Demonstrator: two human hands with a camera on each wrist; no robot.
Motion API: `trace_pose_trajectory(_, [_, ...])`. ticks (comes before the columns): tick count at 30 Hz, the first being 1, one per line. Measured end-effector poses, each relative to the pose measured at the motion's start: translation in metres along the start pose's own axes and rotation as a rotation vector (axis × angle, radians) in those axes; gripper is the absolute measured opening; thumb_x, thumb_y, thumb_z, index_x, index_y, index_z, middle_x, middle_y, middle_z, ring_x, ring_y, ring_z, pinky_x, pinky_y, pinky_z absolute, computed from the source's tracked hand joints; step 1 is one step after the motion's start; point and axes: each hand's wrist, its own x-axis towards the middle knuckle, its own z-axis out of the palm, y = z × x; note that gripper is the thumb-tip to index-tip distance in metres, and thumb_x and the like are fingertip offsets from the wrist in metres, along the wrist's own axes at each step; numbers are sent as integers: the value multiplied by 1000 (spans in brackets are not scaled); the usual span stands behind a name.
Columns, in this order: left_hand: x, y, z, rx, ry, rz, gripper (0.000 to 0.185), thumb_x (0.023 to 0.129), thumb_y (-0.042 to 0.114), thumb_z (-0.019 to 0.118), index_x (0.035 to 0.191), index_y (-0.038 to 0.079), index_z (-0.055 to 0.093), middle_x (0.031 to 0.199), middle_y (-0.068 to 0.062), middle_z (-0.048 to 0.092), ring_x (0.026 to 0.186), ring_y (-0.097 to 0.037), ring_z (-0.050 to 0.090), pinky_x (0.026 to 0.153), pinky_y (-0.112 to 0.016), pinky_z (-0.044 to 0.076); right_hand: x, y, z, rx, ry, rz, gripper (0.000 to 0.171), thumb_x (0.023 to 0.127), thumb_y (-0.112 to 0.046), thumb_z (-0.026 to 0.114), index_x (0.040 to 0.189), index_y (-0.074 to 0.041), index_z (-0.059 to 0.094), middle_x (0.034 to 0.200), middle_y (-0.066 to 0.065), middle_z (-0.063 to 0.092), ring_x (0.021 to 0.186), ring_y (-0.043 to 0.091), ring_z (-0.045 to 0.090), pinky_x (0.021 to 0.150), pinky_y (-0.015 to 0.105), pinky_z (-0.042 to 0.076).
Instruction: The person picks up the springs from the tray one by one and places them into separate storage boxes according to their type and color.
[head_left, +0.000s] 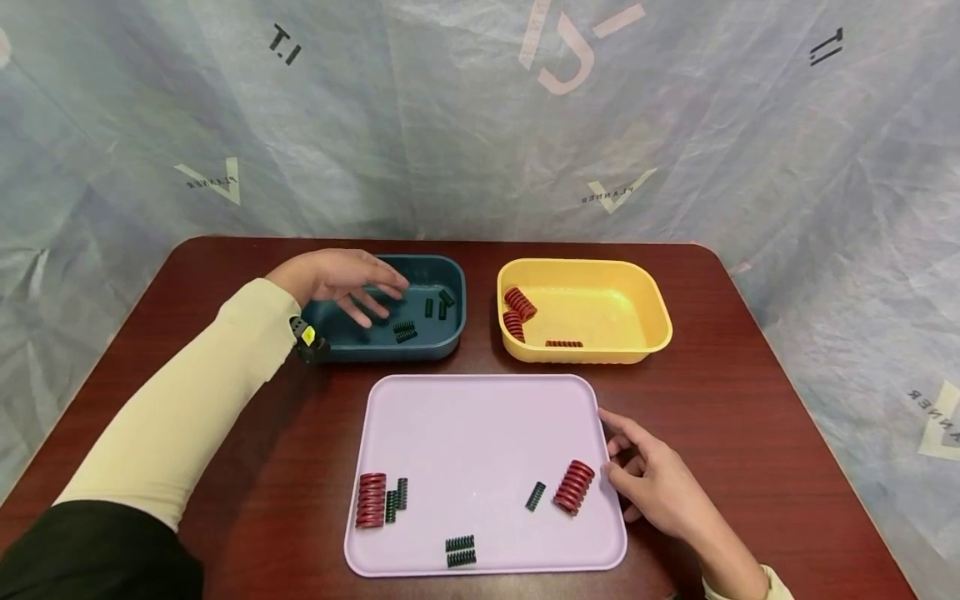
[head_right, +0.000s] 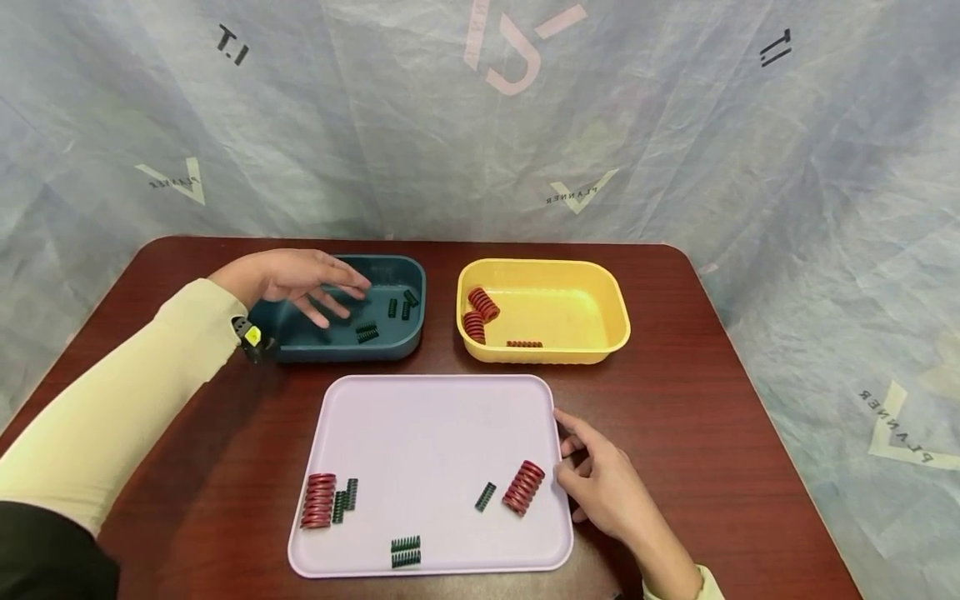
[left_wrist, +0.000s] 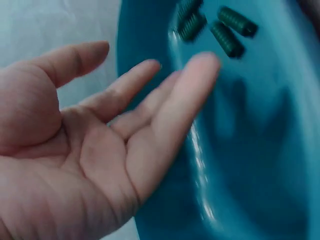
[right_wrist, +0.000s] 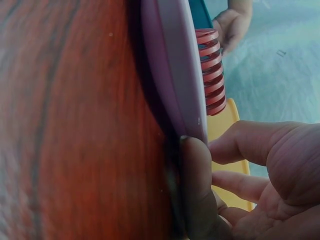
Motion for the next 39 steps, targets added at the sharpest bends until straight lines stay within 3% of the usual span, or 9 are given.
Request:
trace_pose_trajectory(7, [-19, 23, 38, 27, 234, 181, 40, 110, 31, 53, 145, 12, 58, 149, -13, 55, 120, -35, 60, 89, -44, 57, 0, 0, 0, -2, 3, -2, 64, 92, 8, 64, 150, -14, 50, 107, 14, 54, 62, 17, 59, 40, 38, 55])
trace_pose_trajectory(12, [-31, 33, 72, 33, 250, 287, 35, 109, 28, 55, 139, 11, 62, 139, -10, 62, 109, -33, 62, 81, -42, 58, -1, 0, -1, 4, 5, -19, 64, 91, 8, 65, 150, -12, 50, 106, 14, 54, 61, 17, 58, 39, 38, 55])
trace_pose_trajectory(18, [-34, 33, 109, -4, 198, 360, 30, 108, 22, 56, 135, 11, 63, 134, -10, 64, 108, -39, 62, 81, -46, 60, -1, 0, 0, 0, 6, 4, 65, 91, 9, 64, 150, -14, 51, 106, 15, 54, 62, 18, 59, 40, 39, 55])
trace_pose_trajectory(26, [-28, 27, 154, -19, 93, 370, 28, 106, 11, 57, 133, 12, 65, 131, -6, 66, 107, -32, 67, 77, -42, 63, 0, 4, 0, 18, 4, -23, 65, 92, 9, 66, 151, -10, 48, 107, 13, 55, 62, 16, 57, 39, 38, 54])
trace_pose_trajectory(32, [-24, 18, 176, -31, -16, 374, 29, 106, 12, 58, 134, 12, 64, 137, -14, 61, 110, -39, 67, 76, -45, 63, 0, 3, 0, 15, 4, -22, 65, 92, 8, 65, 151, -10, 48, 107, 13, 55, 61, 16, 57, 39, 37, 54])
trace_pose_trajectory(39, [-17, 8, 199, -103, -130, 354, 34, 104, 11, 60, 137, 7, 61, 138, -17, 59, 100, -28, 71, 72, -42, 64, 0, 4, 1, 17, 5, -21, 65, 92, 8, 65, 152, -9, 47, 107, 13, 55, 61, 16, 56, 39, 37, 54])
